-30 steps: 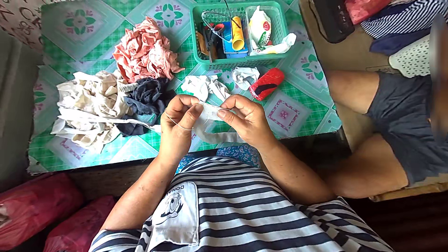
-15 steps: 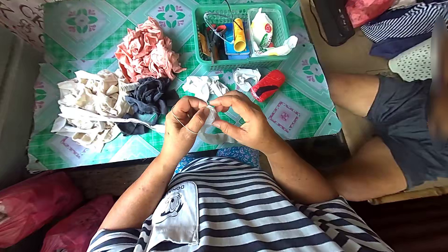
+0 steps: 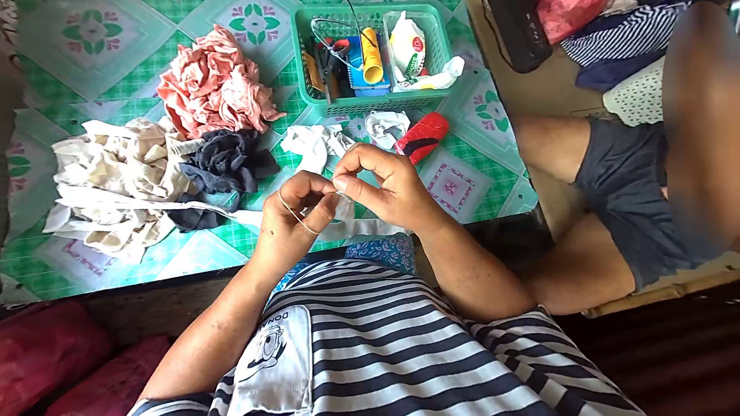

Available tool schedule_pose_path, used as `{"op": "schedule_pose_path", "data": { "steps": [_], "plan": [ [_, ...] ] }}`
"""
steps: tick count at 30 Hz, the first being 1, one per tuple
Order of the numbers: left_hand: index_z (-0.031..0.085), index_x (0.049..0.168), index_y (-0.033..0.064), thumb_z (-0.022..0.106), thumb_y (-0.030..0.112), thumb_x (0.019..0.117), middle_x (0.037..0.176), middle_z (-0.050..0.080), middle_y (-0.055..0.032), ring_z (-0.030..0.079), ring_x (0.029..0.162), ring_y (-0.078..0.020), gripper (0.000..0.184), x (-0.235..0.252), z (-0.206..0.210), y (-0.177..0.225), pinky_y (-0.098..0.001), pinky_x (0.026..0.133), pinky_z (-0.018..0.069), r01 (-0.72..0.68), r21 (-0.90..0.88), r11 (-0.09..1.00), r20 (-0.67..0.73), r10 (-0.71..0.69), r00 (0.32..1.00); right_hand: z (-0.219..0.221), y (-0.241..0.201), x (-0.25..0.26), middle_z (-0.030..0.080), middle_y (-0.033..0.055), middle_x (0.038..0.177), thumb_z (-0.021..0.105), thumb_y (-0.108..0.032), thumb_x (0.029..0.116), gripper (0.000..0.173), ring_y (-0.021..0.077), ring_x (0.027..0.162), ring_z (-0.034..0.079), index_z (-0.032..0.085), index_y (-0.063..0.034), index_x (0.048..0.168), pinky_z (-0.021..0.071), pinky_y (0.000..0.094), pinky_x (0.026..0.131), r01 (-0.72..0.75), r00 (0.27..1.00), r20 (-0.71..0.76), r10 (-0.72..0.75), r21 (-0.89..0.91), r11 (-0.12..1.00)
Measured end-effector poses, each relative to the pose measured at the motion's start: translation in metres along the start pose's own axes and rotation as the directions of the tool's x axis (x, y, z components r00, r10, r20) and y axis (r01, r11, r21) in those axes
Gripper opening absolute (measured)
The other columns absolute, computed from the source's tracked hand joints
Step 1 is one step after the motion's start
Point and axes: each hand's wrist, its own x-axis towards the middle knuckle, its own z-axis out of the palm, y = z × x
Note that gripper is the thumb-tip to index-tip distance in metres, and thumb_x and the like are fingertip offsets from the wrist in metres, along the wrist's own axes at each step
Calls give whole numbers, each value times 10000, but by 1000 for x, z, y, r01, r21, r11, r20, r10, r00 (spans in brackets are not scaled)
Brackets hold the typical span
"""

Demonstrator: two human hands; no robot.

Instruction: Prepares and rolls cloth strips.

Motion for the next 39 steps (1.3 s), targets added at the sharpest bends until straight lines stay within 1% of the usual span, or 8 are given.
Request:
{"op": "schedule_pose_path", "data": {
  "steps": [7, 12, 18, 22, 26, 33, 36, 39],
  "plan": [
    [633, 1021, 105, 605, 33, 952, 855, 660, 92, 625, 725, 18, 104, -1, 0, -1, -155, 679, 546, 83, -56, 995, 7, -83, 997, -2, -2, 10, 638, 57, 858, 566, -66, 998, 165, 15, 781, 596, 675, 42, 936, 507, 156, 729, -107, 994, -7, 107, -102, 989],
    [632, 1023, 74, 595, 44, 977, 848, 647, 76, 609, 711, 23, 66, -3, -3, 0, -142, 662, 530, 79, -15, 997, -6, -79, 997, 3, -2, 6, 645, 70, 868, 605, -59, 959, 124, 42, 799, 612, 676, 34, 917, 518, 168, 746, -87, 995, 42, 93, -119, 989],
    [640, 1021, 109, 588, 81, 984, 822, 641, 84, 601, 693, 12, 70, -3, -2, -1, -153, 642, 524, 117, -84, 990, 33, -114, 993, 7, -1, 13, 615, 64, 868, 568, -11, 959, 115, 28, 788, 585, 650, 43, 898, 506, 156, 722, -65, 997, -57, 61, -64, 996],
    [667, 998, 115, 597, 54, 966, 816, 666, 81, 619, 690, 6, 98, -7, -1, -2, -163, 637, 538, 157, -120, 980, 62, -150, 987, 3, -1, 25, 642, 49, 867, 520, -13, 1000, 110, 0, 638, 551, 610, 39, 964, 478, 144, 580, -167, 981, -95, 167, 9, 986],
    [681, 966, 107, 620, 48, 948, 765, 649, 82, 584, 628, 9, 87, -9, 0, 0, -157, 581, 509, 183, -61, 981, 38, -181, 983, -1, -13, 37, 661, 33, 758, 433, -47, 1070, 90, 35, 455, 509, 507, -17, 1030, 435, 170, 417, -355, 934, 28, 357, 210, 911],
    [652, 939, 89, 623, 67, 949, 811, 662, 69, 622, 691, 24, 39, -7, 3, 0, -150, 649, 543, 140, 79, 987, 34, -143, 989, -5, -33, 64, 498, 2, 696, 414, -50, 1077, 97, 93, 505, 534, 484, -28, 1014, 577, 281, 509, -268, 963, 65, 260, 273, 924],
    [651, 930, 78, 610, 86, 954, 783, 645, 65, 609, 681, 34, 48, -6, 3, -1, -138, 640, 527, 109, 146, 983, 33, -115, 993, -6, -44, 73, 514, 14, 779, 423, -33, 1058, 174, 85, 578, 563, 572, 43, 1107, 605, 288, 564, -171, 985, 50, 164, 207, 963],
    [644, 935, 74, 603, 89, 961, 799, 646, 60, 611, 694, 31, 50, -5, 3, -2, -139, 658, 528, 95, 160, 982, 39, -102, 994, -7, -52, 81, 537, 7, 805, 420, -15, 1052, 200, 69, 634, 577, 614, 35, 1053, 606, 276, 619, -104, 994, 33, 99, 178, 979]
  ]
}}
